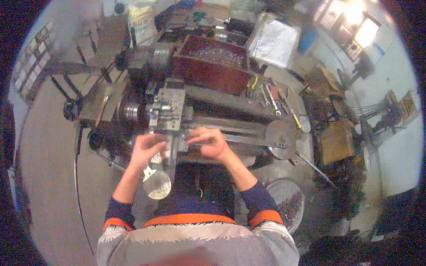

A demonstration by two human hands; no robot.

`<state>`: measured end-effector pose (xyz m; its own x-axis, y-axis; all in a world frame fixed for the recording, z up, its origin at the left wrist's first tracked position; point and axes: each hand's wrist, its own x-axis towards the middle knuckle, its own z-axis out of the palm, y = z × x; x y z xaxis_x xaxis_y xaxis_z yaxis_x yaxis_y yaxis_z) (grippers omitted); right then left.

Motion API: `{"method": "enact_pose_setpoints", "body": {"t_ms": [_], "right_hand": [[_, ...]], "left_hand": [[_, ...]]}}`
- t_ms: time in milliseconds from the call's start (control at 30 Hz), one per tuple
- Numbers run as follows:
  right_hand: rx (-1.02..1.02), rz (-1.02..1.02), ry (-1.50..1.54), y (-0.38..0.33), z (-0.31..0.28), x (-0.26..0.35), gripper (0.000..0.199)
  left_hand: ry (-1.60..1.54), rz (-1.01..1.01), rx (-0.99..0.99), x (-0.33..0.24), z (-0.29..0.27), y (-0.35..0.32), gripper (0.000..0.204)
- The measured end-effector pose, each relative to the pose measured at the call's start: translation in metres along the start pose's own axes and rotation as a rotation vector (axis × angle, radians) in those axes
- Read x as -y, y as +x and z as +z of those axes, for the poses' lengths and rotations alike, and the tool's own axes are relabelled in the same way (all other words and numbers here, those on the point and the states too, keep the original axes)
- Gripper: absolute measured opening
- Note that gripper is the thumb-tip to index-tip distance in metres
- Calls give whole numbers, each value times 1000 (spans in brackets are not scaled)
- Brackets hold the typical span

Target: The person operates a metal lathe in a workshop, repeatedly loading small metal pieces into the chuck, engaging the machine, and removing finished parts. The cycle of loading, machining, and unloading is performed continuously throughout the clip.

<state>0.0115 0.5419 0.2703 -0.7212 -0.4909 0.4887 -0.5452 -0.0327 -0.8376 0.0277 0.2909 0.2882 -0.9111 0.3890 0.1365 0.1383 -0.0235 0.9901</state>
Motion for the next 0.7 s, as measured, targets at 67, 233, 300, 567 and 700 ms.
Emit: {"method": "enact_pose_setpoints", "body": {"t_ms": [67, 233, 300, 567, 700], "right_hand": [[-5, 38, -182, 9, -21, 3, 38], [-138, 77, -569, 80, -110, -14, 28], [-267, 110, -786, 108, -127, -14, 42], [-181, -21, -643, 20, -31, -18, 49], [-378, 407, -530, -112, -20, -5, 42]], "left_hand": [[-26, -73, -109, 8, -19, -16, 15], [-15, -141, -292, 10, -50, -47, 14], [-17, -110, -315, 18, -57, -50, 16], [944, 131, -283, 44, -81, -65, 26], [988, -38, -170, 116, -133, -87, 28]]}}
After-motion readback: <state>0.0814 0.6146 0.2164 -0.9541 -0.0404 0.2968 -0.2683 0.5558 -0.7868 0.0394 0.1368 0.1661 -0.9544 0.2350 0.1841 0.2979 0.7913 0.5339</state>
